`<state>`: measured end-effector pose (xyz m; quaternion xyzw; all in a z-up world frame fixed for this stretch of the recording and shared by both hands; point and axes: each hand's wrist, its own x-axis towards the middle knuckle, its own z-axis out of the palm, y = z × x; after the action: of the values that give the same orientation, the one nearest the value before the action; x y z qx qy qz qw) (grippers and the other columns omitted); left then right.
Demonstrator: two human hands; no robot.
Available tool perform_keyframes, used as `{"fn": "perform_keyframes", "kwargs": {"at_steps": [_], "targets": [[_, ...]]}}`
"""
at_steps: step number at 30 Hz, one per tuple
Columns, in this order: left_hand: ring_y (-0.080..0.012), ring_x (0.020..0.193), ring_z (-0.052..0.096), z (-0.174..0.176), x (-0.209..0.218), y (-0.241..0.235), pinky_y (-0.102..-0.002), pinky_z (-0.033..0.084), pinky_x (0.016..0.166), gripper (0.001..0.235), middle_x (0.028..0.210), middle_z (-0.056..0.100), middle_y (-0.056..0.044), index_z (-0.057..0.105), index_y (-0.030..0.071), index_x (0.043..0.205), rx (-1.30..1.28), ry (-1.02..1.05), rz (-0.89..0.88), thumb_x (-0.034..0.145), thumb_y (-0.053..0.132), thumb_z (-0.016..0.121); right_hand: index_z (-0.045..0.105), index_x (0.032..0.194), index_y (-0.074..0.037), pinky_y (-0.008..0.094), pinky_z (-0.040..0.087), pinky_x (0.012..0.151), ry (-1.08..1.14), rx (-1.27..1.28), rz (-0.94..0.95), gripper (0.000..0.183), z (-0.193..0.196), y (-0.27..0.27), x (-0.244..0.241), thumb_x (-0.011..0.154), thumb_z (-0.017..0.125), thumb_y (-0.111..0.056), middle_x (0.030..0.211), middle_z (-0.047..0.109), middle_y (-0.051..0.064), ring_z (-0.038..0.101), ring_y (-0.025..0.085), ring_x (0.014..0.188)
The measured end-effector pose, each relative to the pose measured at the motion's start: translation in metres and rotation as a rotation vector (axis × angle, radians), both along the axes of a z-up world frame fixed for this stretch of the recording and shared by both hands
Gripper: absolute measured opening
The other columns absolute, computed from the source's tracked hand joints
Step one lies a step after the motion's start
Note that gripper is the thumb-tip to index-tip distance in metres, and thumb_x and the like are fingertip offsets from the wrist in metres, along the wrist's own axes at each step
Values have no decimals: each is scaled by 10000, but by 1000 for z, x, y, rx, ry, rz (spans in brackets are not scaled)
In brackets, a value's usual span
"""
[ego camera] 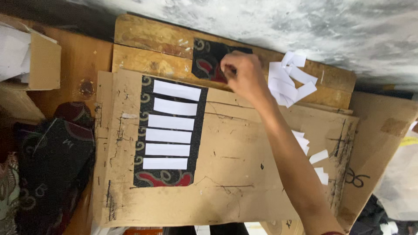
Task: The person places small white paper strips onto a patterned black and red fabric base laid on a cardboard surface. They repeatedly pick up paper pieces, align them in rows, and press them down by hand. The person also handles the fabric base, adjusting its position on the table.
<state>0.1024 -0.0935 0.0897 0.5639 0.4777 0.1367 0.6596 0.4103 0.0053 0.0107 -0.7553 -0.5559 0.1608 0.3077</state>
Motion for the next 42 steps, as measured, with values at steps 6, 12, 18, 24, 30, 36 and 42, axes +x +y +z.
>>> {"fn": "perform_keyframes", "kwargs": {"at_steps": [6,12,18,24,30,36,42], "targets": [[-316,1068,719,4,24,62,-447,574,938,558,1193,727,-211,624,-13,1285,271,-88,-60,972,444,552,660,945,20,372,486,676,44,-28,-289,124,44,-49,-31,851,690,96,818,646,123,631,232,738],[-319,1138,697,24,18,89,-407,557,963,702,1219,669,-231,491,-97,1331,159,-510,-196,935,429,734,584,900,-82,379,527,760,100,260,24,255,96,-128,-158,772,801,-45,935,665,81,663,303,845],[-181,942,809,15,-31,71,-311,626,838,239,1030,822,-96,744,22,1125,-149,-104,-180,989,97,563,575,1015,64,393,529,808,188,160,-298,341,100,-129,-227,744,717,-84,1074,535,267,595,375,948],[-214,968,750,-9,-103,55,-308,573,903,218,1055,787,-127,740,-16,1096,-107,-222,-83,1027,40,541,652,948,-12,330,528,813,882,-159,107,147,57,-145,-235,843,740,-64,971,699,109,681,214,913],[-172,835,801,-48,-136,70,-288,659,714,235,984,789,-108,741,32,1152,67,172,-38,930,34,666,691,965,-3,287,506,698,830,-282,-278,138,25,-155,-271,885,766,-88,858,673,69,631,135,766],[-220,793,771,-61,-136,85,-337,615,654,427,1017,760,-175,665,-22,1293,379,386,-10,879,44,742,610,1249,-14,246,536,679,625,-236,-453,384,10,-153,-296,894,753,-50,883,669,41,653,100,771],[-216,794,750,-59,-129,87,-352,581,665,396,975,758,-171,677,-47,1264,442,462,3,892,49,774,551,1384,-12,252,481,657,432,-179,-496,558,5,-155,-299,882,793,-45,754,564,31,532,113,676]]}}
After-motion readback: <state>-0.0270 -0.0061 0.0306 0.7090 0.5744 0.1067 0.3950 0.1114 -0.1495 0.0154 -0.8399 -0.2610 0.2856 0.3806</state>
